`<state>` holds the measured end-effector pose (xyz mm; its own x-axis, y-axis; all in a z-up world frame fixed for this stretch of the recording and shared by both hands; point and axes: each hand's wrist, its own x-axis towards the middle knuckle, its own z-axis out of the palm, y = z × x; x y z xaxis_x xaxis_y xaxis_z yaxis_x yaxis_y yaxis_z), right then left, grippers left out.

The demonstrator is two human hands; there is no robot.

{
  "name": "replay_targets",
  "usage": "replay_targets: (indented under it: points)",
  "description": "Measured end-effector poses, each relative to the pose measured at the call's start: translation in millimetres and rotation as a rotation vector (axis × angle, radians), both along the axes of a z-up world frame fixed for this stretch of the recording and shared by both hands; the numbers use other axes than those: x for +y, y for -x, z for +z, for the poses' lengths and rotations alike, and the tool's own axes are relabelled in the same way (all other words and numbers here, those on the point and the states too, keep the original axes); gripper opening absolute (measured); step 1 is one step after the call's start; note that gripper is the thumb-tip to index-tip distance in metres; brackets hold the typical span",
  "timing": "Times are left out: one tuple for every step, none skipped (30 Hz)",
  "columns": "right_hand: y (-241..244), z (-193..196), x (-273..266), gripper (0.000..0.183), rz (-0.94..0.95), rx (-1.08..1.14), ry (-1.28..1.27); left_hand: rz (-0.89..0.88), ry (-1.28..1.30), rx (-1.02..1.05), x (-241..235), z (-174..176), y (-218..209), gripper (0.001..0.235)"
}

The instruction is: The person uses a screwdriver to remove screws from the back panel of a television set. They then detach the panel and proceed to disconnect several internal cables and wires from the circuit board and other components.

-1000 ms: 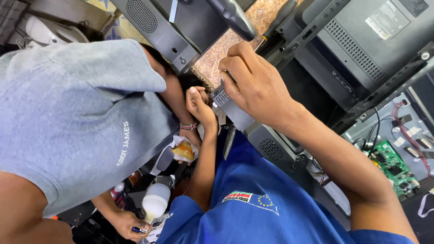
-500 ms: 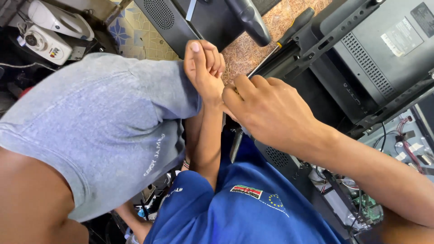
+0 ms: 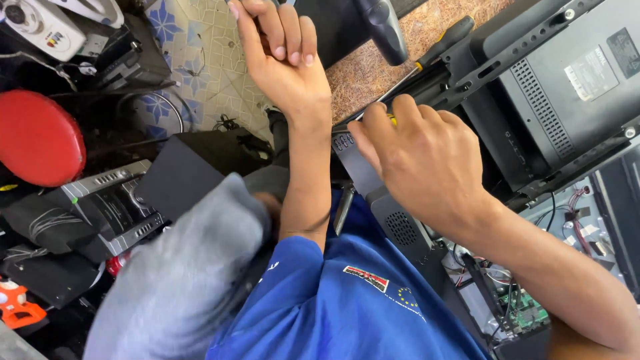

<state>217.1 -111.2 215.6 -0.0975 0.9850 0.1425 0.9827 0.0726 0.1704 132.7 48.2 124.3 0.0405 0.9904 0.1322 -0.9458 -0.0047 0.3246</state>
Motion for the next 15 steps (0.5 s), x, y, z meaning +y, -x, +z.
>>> replay_targets:
  points:
    - [0, -2, -1, 0.048, -0.023, 0.005, -0.043, 0.019, -0.020, -0.013, 3, 5, 1, 0.028]
    - [0, -4, -2, 0.048, -0.018, 0.004, -0.045, 0.025, -0.022, -0.014, 6, 5, 5, 0.028]
    - [1, -5, -3, 0.052, -0.039, 0.005, -0.047, 0.024, -0.070, -0.022, 8, 4, 9, 0.029]
    - [1, -6, -4, 0.056, -0.061, 0.005, -0.050, 0.024, -0.118, -0.029, 10, 3, 13, 0.030]
    - [1, -8, -5, 0.056, -0.057, 0.004, -0.046, 0.028, -0.115, -0.030, 9, 7, 18, 0.030]
    - [1, -10, -6, 0.058, -0.083, 0.006, -0.050, 0.005, -0.130, 0.052, 9, 11, 24, 0.028]
    - [1, -12, -6, 0.061, -0.109, 0.009, -0.057, -0.018, -0.148, 0.133, 10, 16, 30, 0.026]
    - [1, -13, -7, 0.061, -0.105, 0.007, -0.057, -0.014, -0.147, 0.132, 9, 14, 36, 0.026]
    - [1, -15, -8, 0.064, -0.117, 0.007, -0.064, -0.056, -0.114, 0.281, 8, 12, 41, 0.027]
    - [2, -17, -9, 0.067, -0.128, 0.007, -0.072, -0.096, -0.078, 0.429, 8, 10, 47, 0.029]
    - [1, -16, -8, 0.067, -0.128, 0.006, -0.070, -0.096, -0.076, 0.428, 7, -1, 54, 0.029]
    - [1, -16, -7, 0.065, -0.136, 0.016, -0.064, -0.171, -0.090, 0.667, 6, -12, 61, 0.036]
    - [1, -15, -7, 0.062, -0.147, 0.025, -0.057, -0.247, -0.102, 0.906, 5, -23, 69, 0.043]
    - [0, -14, -6, 0.062, -0.149, 0.023, -0.055, -0.250, -0.100, 0.904, 5, -38, 75, 0.043]
    - [-1, -13, -5, 0.062, -0.148, 0.035, -0.039, -0.331, -0.253, 1.110, 5, -54, 81, 0.043]
